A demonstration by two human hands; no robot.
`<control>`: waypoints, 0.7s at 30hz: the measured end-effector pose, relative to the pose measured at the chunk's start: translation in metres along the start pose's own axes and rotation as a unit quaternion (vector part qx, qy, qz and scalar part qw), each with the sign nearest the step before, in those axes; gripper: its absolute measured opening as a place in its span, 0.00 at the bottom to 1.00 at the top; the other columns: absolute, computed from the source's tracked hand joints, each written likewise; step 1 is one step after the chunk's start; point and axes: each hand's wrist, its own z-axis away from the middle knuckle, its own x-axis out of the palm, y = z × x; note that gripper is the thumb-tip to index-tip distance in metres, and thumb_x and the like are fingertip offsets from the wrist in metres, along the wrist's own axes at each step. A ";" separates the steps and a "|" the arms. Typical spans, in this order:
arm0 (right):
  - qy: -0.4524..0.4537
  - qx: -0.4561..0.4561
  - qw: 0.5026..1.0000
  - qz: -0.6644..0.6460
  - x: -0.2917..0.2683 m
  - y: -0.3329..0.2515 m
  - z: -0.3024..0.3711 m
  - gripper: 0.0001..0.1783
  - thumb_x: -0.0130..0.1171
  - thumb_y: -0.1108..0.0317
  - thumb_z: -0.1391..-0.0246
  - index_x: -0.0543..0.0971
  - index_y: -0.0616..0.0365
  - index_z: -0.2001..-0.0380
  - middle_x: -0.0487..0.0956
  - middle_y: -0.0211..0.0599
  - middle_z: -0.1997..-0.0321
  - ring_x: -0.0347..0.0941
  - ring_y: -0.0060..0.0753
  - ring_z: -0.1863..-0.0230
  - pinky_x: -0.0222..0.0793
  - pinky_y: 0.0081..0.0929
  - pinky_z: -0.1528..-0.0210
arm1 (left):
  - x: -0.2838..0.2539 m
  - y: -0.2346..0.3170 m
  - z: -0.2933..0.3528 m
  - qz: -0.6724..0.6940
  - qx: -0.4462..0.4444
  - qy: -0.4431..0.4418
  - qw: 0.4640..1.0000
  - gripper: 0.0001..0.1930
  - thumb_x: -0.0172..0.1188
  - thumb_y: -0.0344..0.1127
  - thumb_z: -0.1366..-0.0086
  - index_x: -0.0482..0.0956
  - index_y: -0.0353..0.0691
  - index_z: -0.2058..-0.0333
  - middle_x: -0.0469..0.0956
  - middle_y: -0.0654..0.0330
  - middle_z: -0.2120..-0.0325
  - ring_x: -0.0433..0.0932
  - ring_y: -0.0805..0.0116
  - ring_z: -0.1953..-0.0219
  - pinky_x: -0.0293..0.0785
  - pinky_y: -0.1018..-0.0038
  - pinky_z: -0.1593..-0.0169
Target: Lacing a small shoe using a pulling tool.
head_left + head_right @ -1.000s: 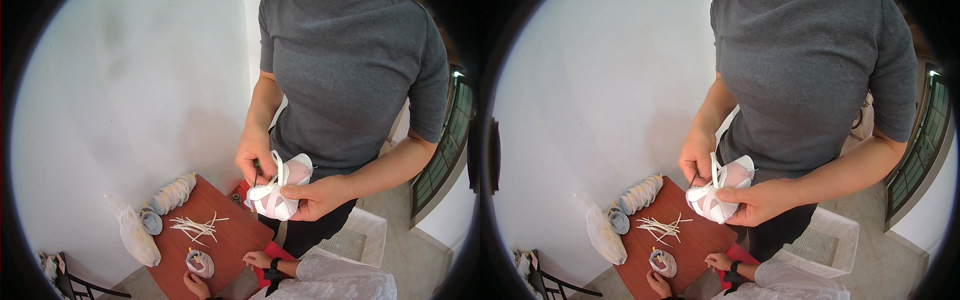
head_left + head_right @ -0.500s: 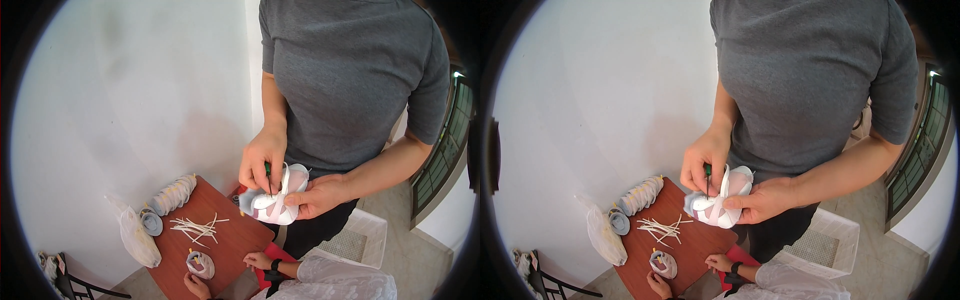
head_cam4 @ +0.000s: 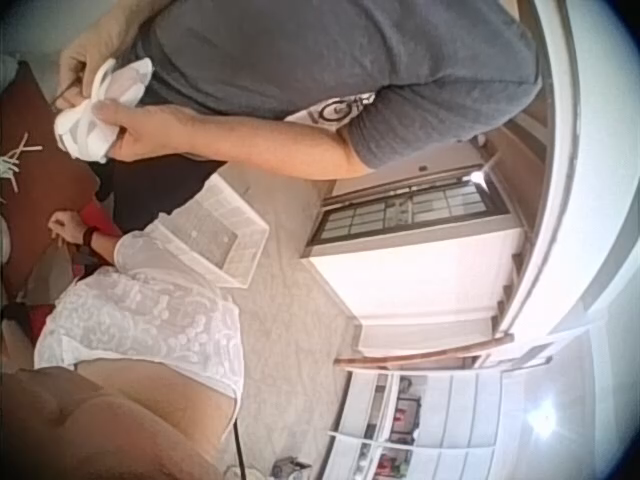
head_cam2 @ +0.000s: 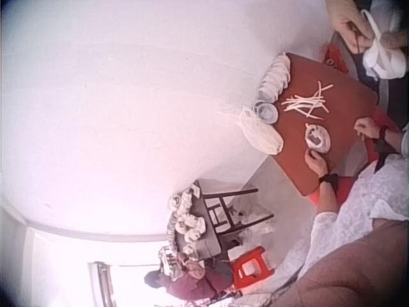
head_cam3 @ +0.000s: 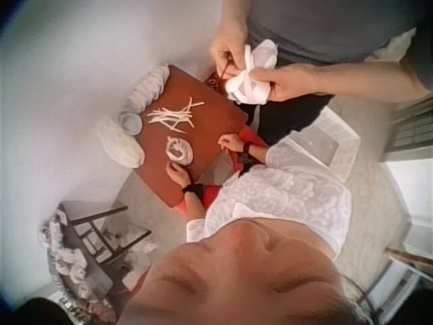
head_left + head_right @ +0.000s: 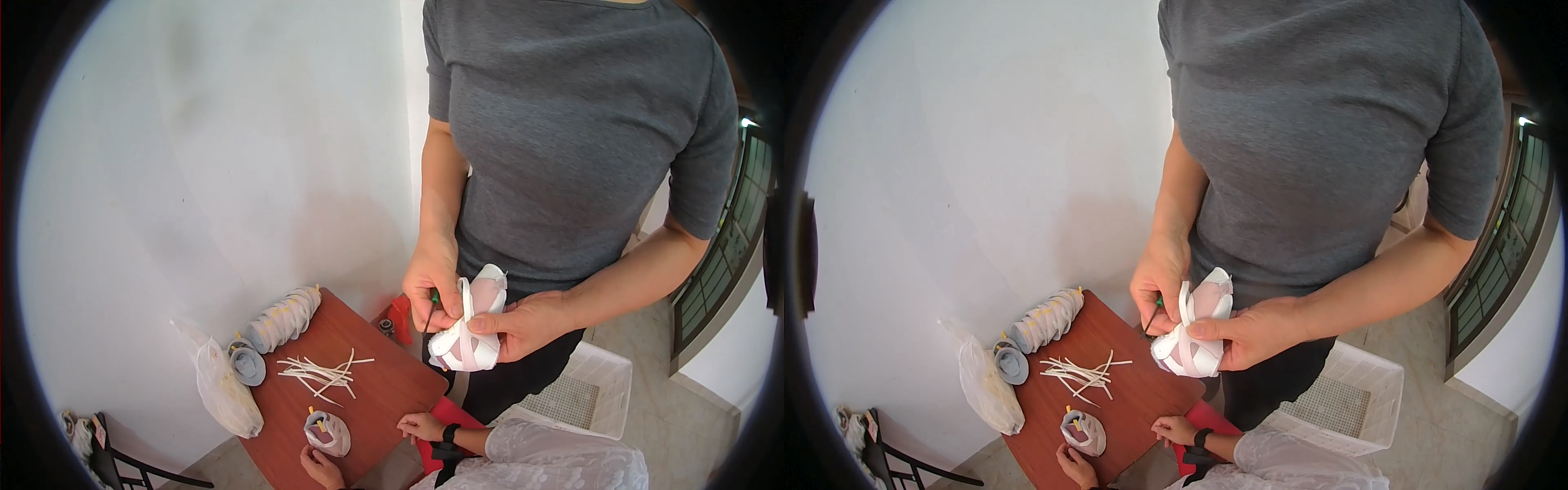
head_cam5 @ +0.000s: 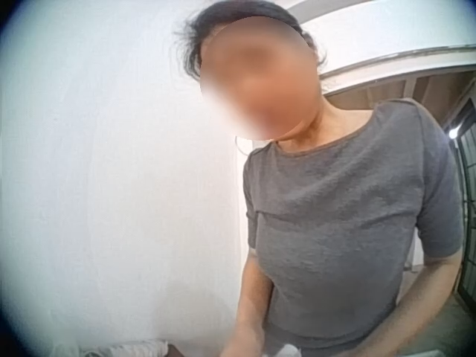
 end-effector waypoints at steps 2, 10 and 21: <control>0.000 0.000 1.000 -0.005 0.000 0.001 0.000 0.10 0.48 0.67 0.39 0.74 0.61 0.59 0.78 0.34 0.70 0.76 0.23 0.80 0.71 0.20 0.77 | -0.001 0.001 0.000 0.002 0.001 -0.001 1.000 0.16 0.52 0.37 0.36 0.73 0.30 0.55 0.74 0.44 0.58 0.72 0.47 0.55 0.67 0.61 0.49; 0.001 0.003 1.000 -0.011 0.001 0.002 -0.001 0.10 0.48 0.67 0.39 0.75 0.61 0.60 0.78 0.34 0.70 0.76 0.23 0.80 0.71 0.20 0.77 | -0.001 0.000 0.000 0.002 -0.001 -0.002 1.000 0.17 0.52 0.37 0.36 0.72 0.30 0.55 0.74 0.43 0.58 0.72 0.47 0.54 0.66 0.61 0.48; 0.000 0.000 1.000 -0.008 0.002 0.001 -0.001 0.10 0.48 0.67 0.39 0.75 0.61 0.60 0.78 0.34 0.71 0.76 0.23 0.80 0.71 0.20 0.77 | 0.002 -0.009 0.001 0.003 0.009 0.006 1.000 0.17 0.51 0.37 0.36 0.73 0.30 0.55 0.74 0.43 0.58 0.72 0.47 0.55 0.67 0.61 0.49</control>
